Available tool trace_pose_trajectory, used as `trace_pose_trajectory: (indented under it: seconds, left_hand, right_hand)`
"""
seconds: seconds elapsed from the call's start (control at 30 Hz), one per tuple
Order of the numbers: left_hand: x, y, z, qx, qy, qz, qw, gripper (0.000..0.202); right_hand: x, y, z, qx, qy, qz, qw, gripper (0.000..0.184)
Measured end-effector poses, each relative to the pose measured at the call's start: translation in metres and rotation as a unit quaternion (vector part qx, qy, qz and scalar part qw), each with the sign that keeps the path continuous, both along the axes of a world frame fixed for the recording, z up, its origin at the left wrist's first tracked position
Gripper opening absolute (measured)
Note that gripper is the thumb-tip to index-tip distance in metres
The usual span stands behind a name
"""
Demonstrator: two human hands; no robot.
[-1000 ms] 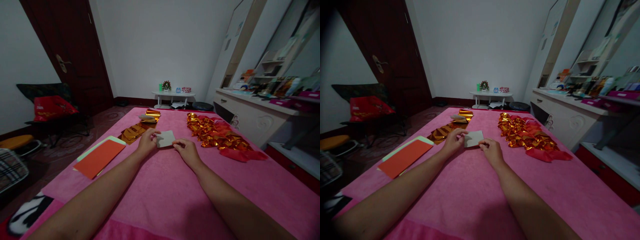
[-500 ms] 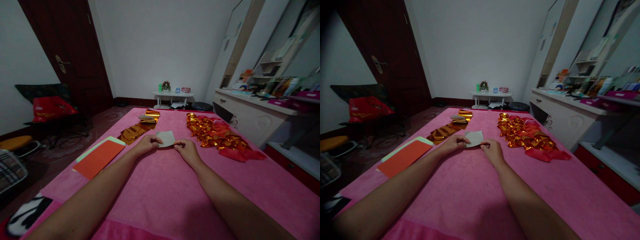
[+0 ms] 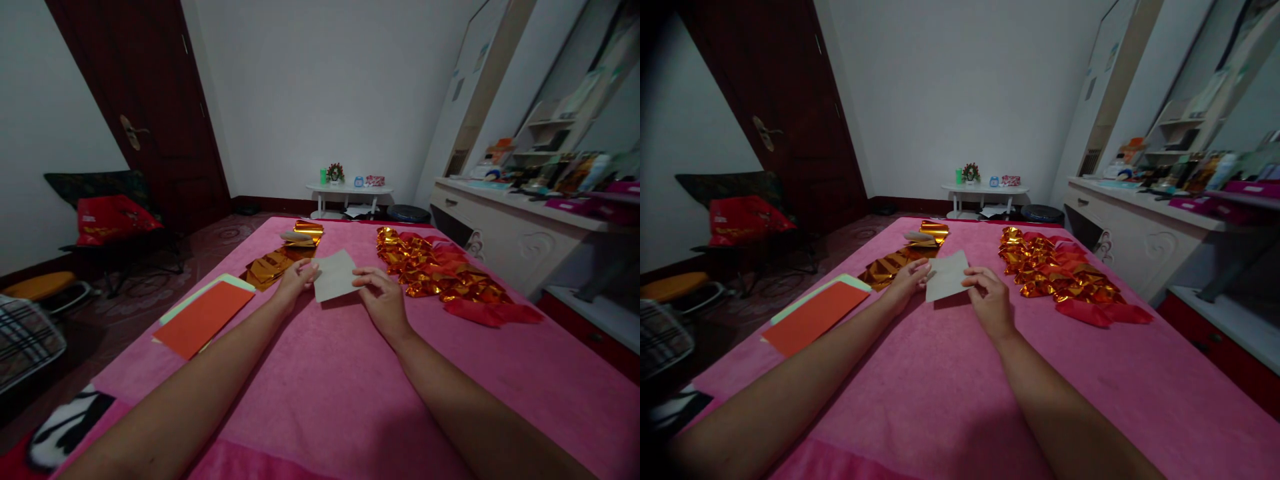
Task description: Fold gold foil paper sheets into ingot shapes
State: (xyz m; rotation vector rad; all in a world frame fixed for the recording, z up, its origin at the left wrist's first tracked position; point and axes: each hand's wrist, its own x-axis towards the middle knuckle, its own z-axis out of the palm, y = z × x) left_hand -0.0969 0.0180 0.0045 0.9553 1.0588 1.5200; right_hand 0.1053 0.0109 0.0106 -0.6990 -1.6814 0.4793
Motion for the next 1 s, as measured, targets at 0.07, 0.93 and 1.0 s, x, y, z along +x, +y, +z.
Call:
trace_pose_trajectory:
  seconds: [0.07,0.93,1.0]
  left_hand:
    - [0.002,0.000,-0.002,0.001,-0.054,-0.002,0.999,0.059]
    - [0.018,-0.008,-0.007,0.065,0.016,-0.071,0.995,0.022]
    - [0.019,-0.010,-0.005,0.057,0.001,-0.085,0.995,0.026]
  right_hand:
    - [-0.001,-0.003,0.001,0.013,-0.018,0.021,1.000,0.025]
    - [-0.002,0.009,-0.008,-0.072,-0.006,-0.018,0.997,0.018]
    - [-0.002,0.009,-0.007,-0.058,-0.007,-0.017,0.998,0.017]
